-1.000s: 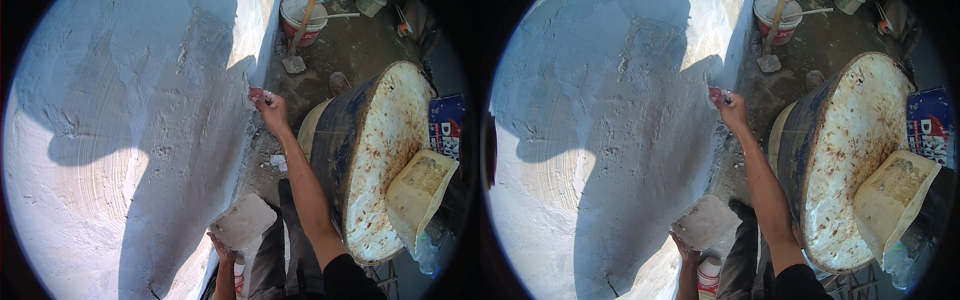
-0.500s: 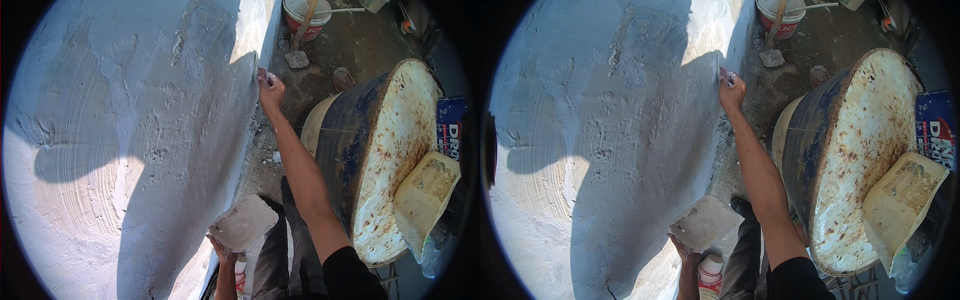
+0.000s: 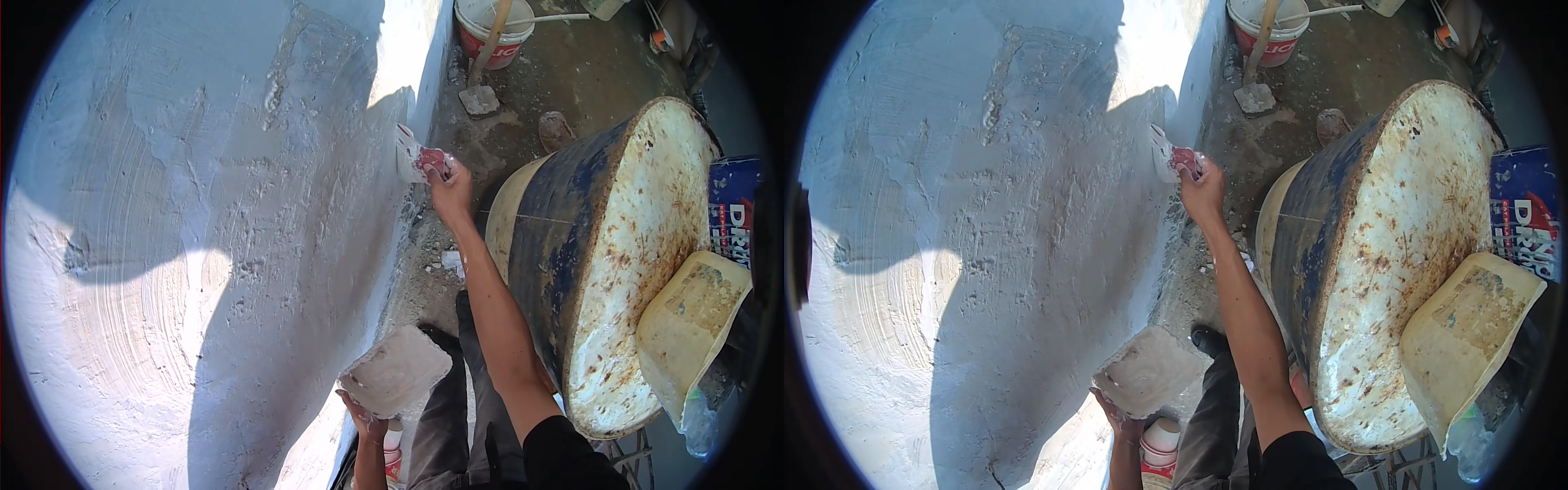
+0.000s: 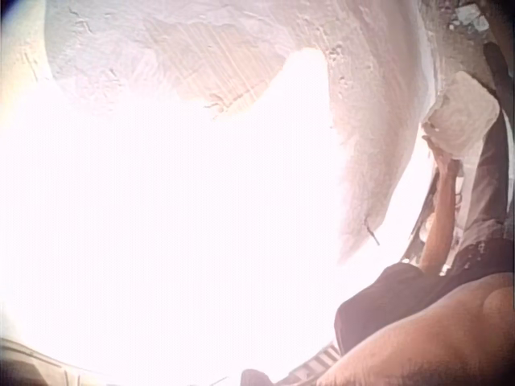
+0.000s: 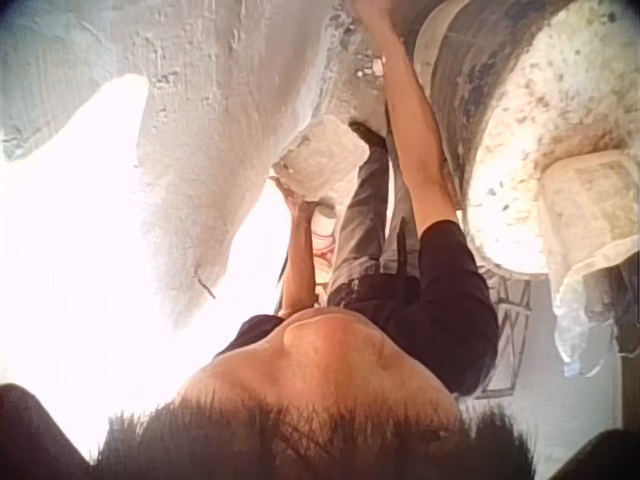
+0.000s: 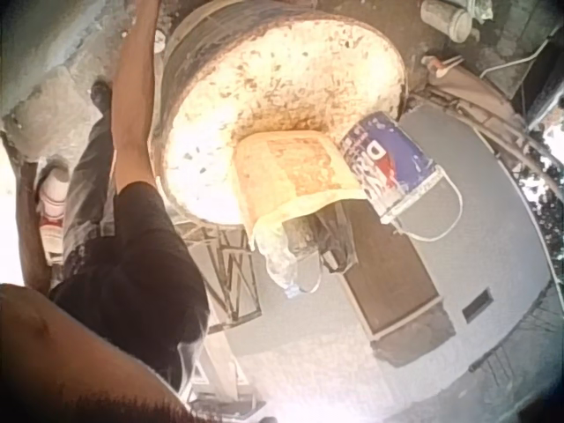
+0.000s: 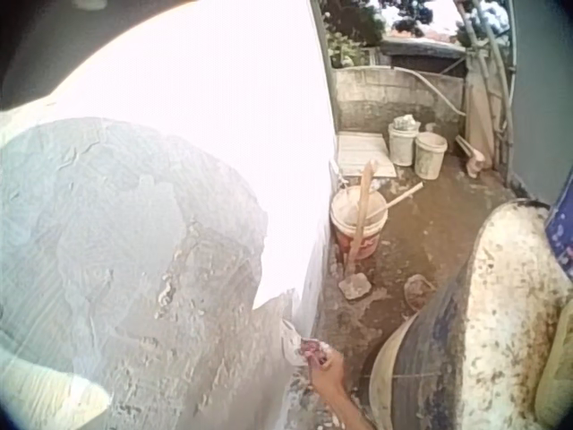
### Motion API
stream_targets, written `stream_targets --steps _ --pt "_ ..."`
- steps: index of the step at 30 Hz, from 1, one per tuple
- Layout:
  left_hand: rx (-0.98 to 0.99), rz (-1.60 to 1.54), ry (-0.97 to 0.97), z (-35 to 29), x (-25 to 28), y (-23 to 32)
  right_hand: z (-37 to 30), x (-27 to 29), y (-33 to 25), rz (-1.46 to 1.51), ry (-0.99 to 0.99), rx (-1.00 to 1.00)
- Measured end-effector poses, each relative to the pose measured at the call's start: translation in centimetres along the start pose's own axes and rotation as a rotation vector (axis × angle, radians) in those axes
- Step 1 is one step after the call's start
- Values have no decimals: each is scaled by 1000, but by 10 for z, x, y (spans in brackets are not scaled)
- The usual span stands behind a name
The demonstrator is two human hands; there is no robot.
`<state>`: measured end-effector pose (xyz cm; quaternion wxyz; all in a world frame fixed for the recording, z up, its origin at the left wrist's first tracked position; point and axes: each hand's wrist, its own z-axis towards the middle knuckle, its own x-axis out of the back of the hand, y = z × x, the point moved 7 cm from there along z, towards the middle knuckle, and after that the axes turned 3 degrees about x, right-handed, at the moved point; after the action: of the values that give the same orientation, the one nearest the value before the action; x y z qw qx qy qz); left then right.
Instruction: Applying plaster or putty to an exterior wall using a putty knife.
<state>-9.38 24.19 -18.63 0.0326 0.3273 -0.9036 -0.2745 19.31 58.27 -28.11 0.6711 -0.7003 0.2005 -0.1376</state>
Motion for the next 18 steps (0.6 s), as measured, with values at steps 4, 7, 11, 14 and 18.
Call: stream_targets --steps 4,7,11,14,18 --pt "23 -9 -15 4 -7 -3 39 25 23 65 250 -66" --pt "-3 -8 -51 6 -8 -5 68 21 31 115 285 -72" --pt "11 -16 -32 -2 -6 0 71 7 23 52 58 22" --pt "-20 17 -53 -2 -1 2 46 -3 18 36 -81 -18" --pt "19 -63 4 0 6 -2 22 -7 9 106 -167 -38"
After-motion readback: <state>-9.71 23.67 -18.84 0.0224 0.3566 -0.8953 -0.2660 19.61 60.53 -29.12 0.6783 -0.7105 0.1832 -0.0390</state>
